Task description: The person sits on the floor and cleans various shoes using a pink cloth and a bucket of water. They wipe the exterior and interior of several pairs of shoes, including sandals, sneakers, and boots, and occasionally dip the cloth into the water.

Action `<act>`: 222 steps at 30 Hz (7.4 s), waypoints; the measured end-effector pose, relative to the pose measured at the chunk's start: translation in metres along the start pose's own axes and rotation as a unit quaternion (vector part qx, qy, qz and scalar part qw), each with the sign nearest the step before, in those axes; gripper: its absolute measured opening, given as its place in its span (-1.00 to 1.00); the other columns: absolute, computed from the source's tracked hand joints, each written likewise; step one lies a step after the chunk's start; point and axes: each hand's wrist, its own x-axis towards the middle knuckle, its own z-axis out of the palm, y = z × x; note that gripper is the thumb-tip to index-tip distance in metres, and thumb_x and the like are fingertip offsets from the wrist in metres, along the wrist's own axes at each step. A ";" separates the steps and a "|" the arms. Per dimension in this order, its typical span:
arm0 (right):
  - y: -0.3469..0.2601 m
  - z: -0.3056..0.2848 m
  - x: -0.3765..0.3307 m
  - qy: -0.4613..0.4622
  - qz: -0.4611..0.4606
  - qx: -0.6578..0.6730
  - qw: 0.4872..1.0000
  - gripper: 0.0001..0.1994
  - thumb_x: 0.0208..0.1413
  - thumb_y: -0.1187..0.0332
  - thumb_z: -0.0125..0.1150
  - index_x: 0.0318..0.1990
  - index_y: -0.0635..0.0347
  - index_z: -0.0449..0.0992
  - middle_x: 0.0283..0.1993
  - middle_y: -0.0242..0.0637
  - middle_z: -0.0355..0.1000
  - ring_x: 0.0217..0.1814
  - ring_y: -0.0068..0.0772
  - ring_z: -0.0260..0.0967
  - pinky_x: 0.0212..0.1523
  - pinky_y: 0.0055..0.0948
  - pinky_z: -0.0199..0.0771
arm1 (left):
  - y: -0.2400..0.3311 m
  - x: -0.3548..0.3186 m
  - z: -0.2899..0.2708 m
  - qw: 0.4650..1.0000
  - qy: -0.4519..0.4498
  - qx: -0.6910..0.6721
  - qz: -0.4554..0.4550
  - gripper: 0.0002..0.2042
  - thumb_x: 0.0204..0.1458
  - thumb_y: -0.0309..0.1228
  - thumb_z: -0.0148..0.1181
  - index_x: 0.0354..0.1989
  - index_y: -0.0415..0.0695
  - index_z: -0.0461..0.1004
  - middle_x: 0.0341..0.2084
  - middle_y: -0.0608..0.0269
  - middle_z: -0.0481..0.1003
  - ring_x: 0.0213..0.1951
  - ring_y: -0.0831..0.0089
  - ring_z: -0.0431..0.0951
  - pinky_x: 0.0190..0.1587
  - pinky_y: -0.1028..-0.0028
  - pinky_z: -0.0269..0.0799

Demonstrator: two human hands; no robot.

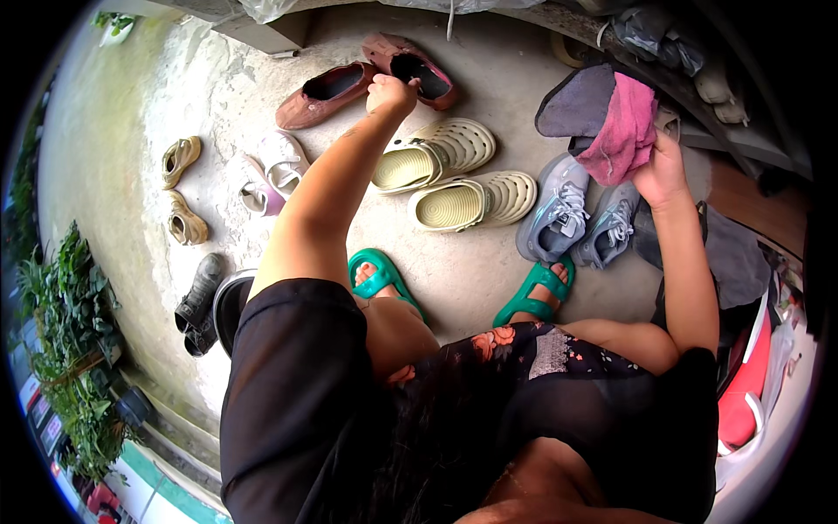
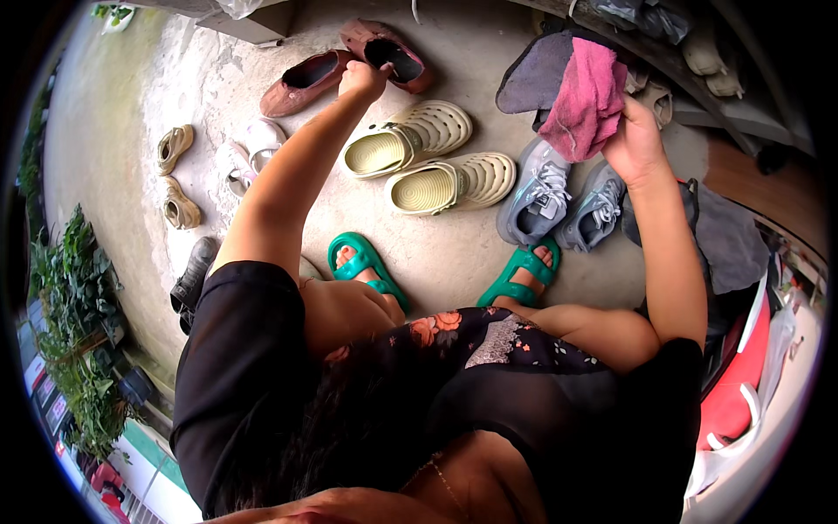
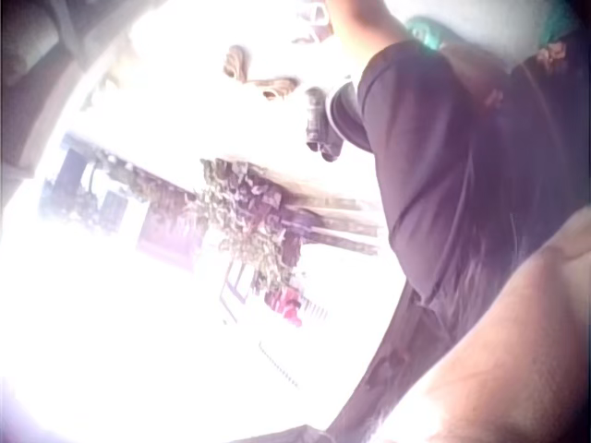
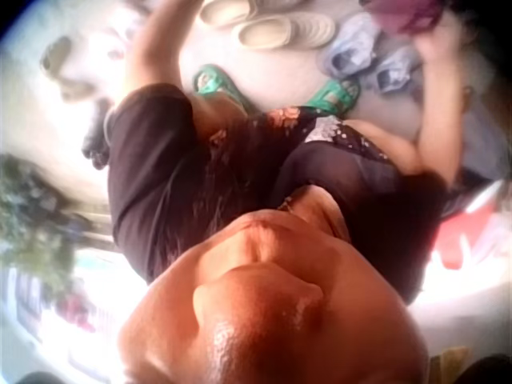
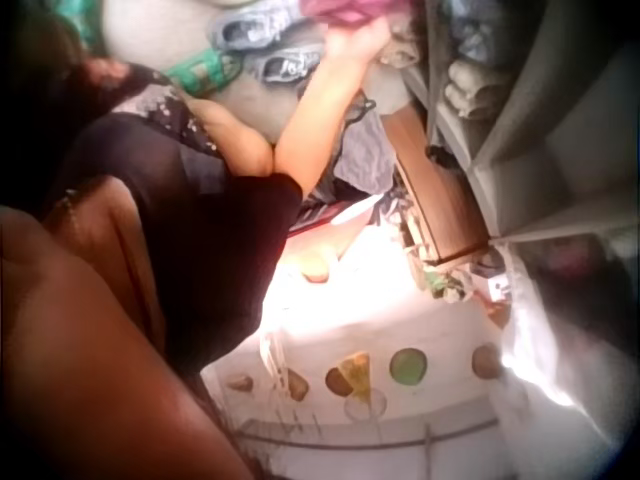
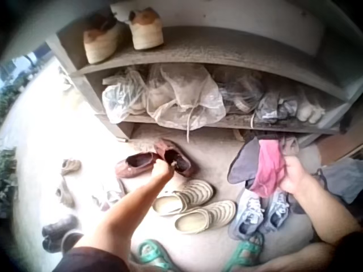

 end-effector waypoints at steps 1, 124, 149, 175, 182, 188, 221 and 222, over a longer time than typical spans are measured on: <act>0.004 0.002 0.001 0.017 0.001 -0.005 1.000 -0.62 0.26 0.28 0.00 0.17 0.24 0.37 0.21 -0.24 0.38 0.28 -0.28 0.27 0.38 -0.18 0.13 | -0.003 0.008 0.005 0.999 -0.039 -0.004 -0.010 -0.25 0.00 0.12 0.25 0.21 -0.23 0.30 0.03 -0.04 0.52 0.05 0.19 0.56 0.10 0.37 0.45; 0.035 0.068 0.087 0.167 -0.421 -0.720 0.525 -0.73 0.13 0.35 0.21 -0.02 0.07 0.41 -0.12 -0.22 0.46 -0.05 -0.03 0.33 0.00 -0.20 0.37 | 0.048 -0.172 -0.081 0.728 -0.460 -0.279 0.425 -0.72 0.13 -0.53 0.15 0.03 -0.21 0.49 -0.15 0.40 0.54 -0.07 0.61 0.43 0.12 0.52 0.30; 0.045 0.122 0.073 0.011 -0.404 -0.747 0.528 -0.71 -0.06 0.54 0.18 -0.13 0.06 0.54 -0.09 -0.24 0.33 0.03 -0.15 0.28 0.04 -0.26 0.40 | 0.035 -0.159 -0.065 0.678 0.177 0.216 0.680 -0.91 -0.10 -0.42 0.12 -0.46 0.01 0.56 -0.44 0.43 0.47 -0.22 0.42 0.43 -0.14 0.39 0.30; 0.033 0.075 0.068 0.136 -0.047 -0.425 0.894 -0.59 0.10 0.42 0.18 0.14 0.19 0.39 -0.03 -0.31 0.46 0.02 -0.53 0.39 0.08 -0.48 0.38 | -0.137 0.038 -0.094 0.952 0.206 0.212 0.082 -0.19 0.02 -0.04 0.24 0.39 -0.09 0.04 0.38 0.15 0.10 0.43 0.14 -0.02 0.40 0.05 -0.05; 0.052 0.116 0.085 0.016 0.085 -0.203 0.975 -0.60 0.10 0.48 0.18 0.12 0.33 0.38 0.06 -0.26 0.46 0.09 -0.48 0.42 0.19 -0.40 0.38 | -0.174 0.060 -0.106 0.931 0.064 0.335 0.126 -0.21 -0.21 -0.17 0.40 0.28 0.02 0.22 0.20 0.06 0.27 0.32 0.05 0.16 0.35 -0.11 -0.07; 0.062 0.167 0.158 -0.031 0.012 -0.282 0.959 -0.60 0.09 0.48 0.20 0.11 0.29 0.40 0.04 -0.31 0.46 0.06 -0.52 0.41 0.19 -0.42 0.36 | -0.187 0.054 -0.074 0.945 0.130 0.191 0.230 -0.38 -0.24 -0.23 0.42 0.08 0.01 0.34 0.03 0.02 0.42 0.12 0.04 0.39 0.16 0.11 0.27; 0.096 0.207 0.242 0.016 0.001 -0.464 0.885 -0.73 -0.05 0.51 0.07 -0.13 0.25 0.48 -0.26 -0.48 0.42 -0.26 -0.64 0.33 -0.17 -0.58 0.35 | -0.148 0.014 -0.047 0.875 0.316 0.169 0.327 -0.60 0.10 -0.38 0.00 0.15 -0.12 0.35 -0.14 0.14 0.42 -0.04 0.24 0.40 0.02 0.26 0.30; 0.096 0.204 0.232 0.045 0.006 -0.434 0.900 -0.74 -0.06 0.52 0.06 -0.15 0.25 0.48 -0.27 -0.48 0.42 -0.26 -0.65 0.33 -0.18 -0.58 0.36 | -0.136 0.007 -0.041 0.875 0.292 0.156 0.354 -0.61 0.09 -0.39 0.00 0.12 -0.13 0.37 -0.17 0.18 0.41 -0.07 0.25 0.41 -0.02 0.27 0.33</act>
